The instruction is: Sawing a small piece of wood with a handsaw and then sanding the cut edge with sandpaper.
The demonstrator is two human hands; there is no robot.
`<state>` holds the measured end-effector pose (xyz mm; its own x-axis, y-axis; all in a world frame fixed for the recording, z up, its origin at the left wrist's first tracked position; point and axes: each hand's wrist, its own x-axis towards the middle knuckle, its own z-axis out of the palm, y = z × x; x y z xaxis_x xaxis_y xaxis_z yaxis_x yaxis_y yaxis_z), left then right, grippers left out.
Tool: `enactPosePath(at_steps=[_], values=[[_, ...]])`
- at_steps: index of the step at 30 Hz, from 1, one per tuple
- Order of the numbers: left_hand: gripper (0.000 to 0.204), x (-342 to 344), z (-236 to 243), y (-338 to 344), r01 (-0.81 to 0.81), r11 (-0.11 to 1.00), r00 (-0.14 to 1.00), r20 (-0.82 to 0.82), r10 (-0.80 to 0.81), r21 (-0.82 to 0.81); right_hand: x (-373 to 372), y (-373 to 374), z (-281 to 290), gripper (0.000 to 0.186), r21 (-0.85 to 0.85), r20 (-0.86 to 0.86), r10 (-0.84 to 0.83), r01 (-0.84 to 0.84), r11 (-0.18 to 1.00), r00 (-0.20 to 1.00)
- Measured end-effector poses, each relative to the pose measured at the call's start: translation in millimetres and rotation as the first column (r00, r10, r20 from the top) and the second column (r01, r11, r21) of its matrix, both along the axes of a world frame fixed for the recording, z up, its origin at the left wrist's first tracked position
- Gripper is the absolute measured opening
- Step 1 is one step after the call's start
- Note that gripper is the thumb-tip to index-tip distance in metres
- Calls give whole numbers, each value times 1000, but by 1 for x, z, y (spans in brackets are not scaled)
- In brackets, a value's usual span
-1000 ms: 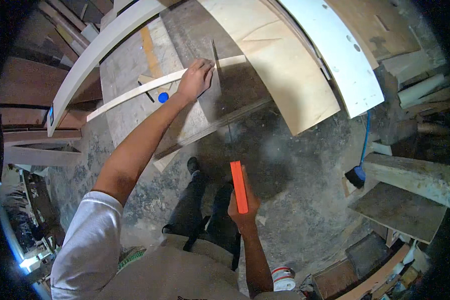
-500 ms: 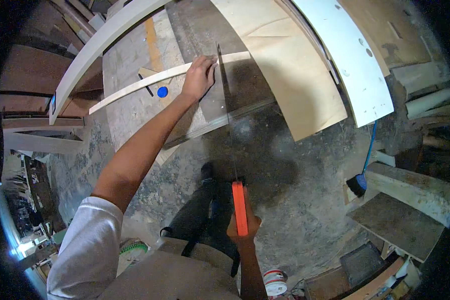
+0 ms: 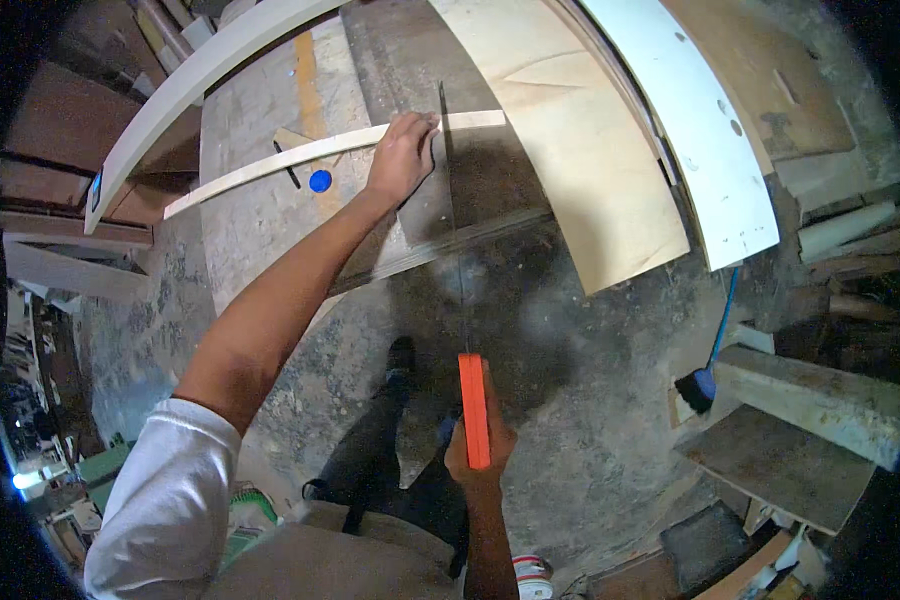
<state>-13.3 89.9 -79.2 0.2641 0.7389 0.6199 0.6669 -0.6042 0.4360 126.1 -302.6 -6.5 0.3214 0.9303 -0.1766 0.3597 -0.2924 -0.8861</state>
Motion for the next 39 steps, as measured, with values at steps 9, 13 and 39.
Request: enactPosePath(at_steps=[9,13,39], values=[[14,-2,-3,-1,-49,999,999,7,49,-2,14,3,9,45,195,2,-5,5,981,1000],[16,-6,-4,-1,-48,998,999,9,48,28,8,-29,6,38,107,58,-59,53,993,997],[17,-1,-6,-2,-77,997,997,-9,77,-19,22,-63,-16,48,95,273,-47,22,995,961]])
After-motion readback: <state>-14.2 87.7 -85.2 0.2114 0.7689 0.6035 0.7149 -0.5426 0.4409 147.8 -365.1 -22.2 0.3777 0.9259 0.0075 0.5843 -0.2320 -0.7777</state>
